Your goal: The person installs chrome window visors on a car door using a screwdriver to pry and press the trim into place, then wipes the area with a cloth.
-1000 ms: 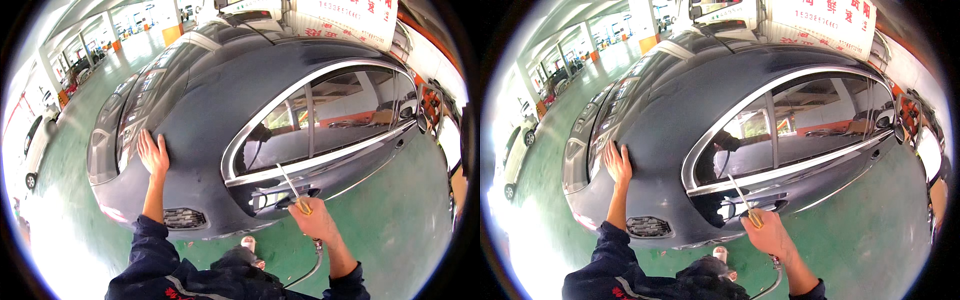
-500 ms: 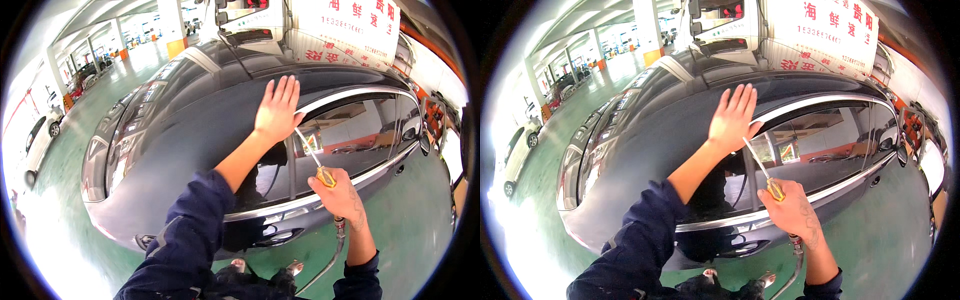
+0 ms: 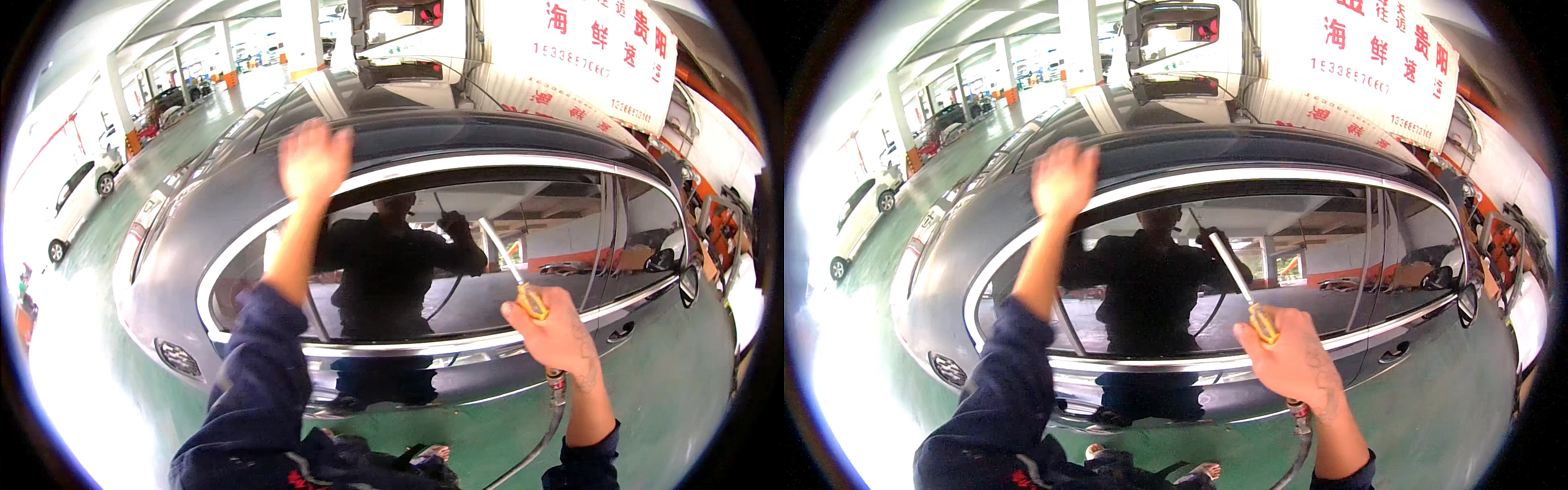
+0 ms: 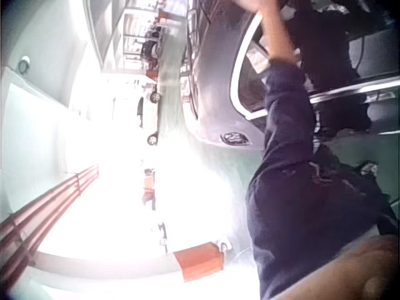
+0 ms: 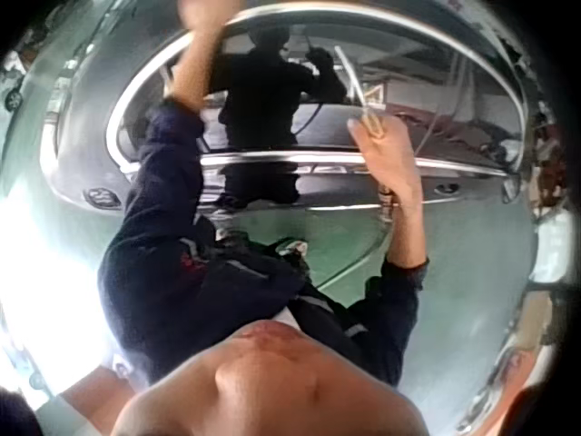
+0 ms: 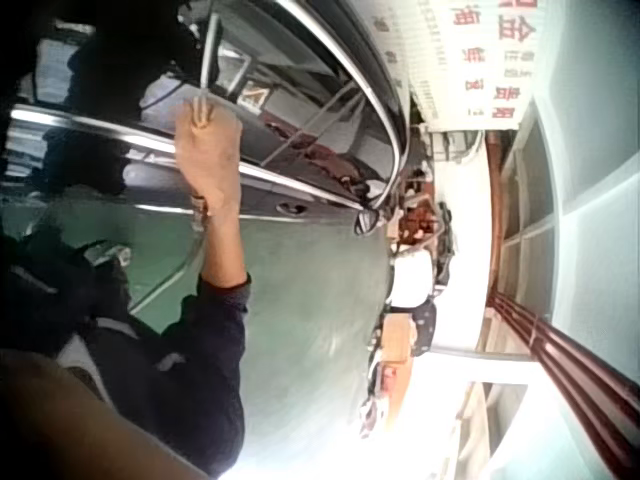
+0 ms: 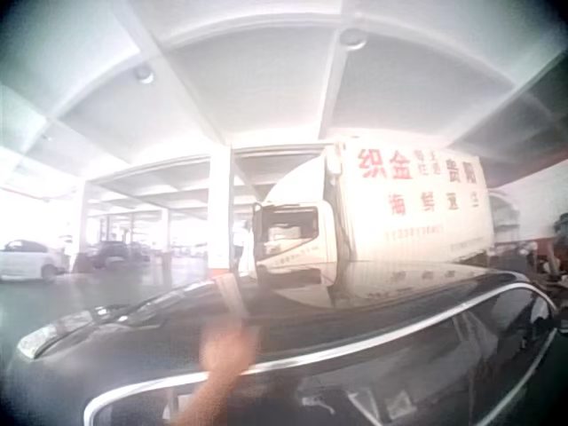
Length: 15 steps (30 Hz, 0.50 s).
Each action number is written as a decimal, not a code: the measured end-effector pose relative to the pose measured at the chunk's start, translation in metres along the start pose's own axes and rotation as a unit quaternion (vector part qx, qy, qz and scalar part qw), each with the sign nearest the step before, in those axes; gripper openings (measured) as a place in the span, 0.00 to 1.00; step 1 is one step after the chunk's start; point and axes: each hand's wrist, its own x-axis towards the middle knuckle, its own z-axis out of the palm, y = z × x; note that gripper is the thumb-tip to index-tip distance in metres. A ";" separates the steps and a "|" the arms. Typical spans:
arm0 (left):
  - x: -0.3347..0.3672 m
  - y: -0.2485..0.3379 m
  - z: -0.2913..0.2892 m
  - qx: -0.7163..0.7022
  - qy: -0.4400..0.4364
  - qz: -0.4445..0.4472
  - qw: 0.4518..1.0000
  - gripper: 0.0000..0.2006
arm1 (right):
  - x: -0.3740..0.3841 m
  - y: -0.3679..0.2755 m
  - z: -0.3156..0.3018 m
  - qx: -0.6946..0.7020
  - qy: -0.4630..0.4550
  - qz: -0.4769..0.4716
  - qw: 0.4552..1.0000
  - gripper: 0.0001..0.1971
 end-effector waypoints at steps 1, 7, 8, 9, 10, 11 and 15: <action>0.016 0.058 0.002 -0.013 -0.051 0.020 0.998 0.28 | -0.005 0.006 -0.016 0.007 0.014 0.007 1.000 0.19; 0.007 0.255 0.042 -0.114 0.099 0.267 0.952 0.36 | -0.010 0.049 -0.063 0.021 0.024 0.001 0.999 0.20; 0.002 0.259 0.038 -0.139 0.042 0.288 0.946 0.37 | -0.008 0.055 -0.063 0.024 0.026 -0.006 0.999 0.20; 0.005 0.246 0.043 -0.144 0.050 0.299 0.942 0.35 | -0.007 0.058 -0.061 0.031 0.017 -0.003 0.999 0.20; 0.003 0.225 0.025 -0.107 0.039 0.281 0.953 0.34 | -0.009 0.058 -0.059 0.037 0.011 0.006 0.999 0.20; -0.004 0.216 -0.012 -0.095 -0.116 0.220 0.964 0.32 | -0.015 0.066 -0.057 0.034 0.008 0.038 0.999 0.20; -0.024 0.004 0.027 0.035 0.006 0.080 0.996 0.26 | -0.021 0.074 -0.023 0.049 -0.045 0.024 0.998 0.18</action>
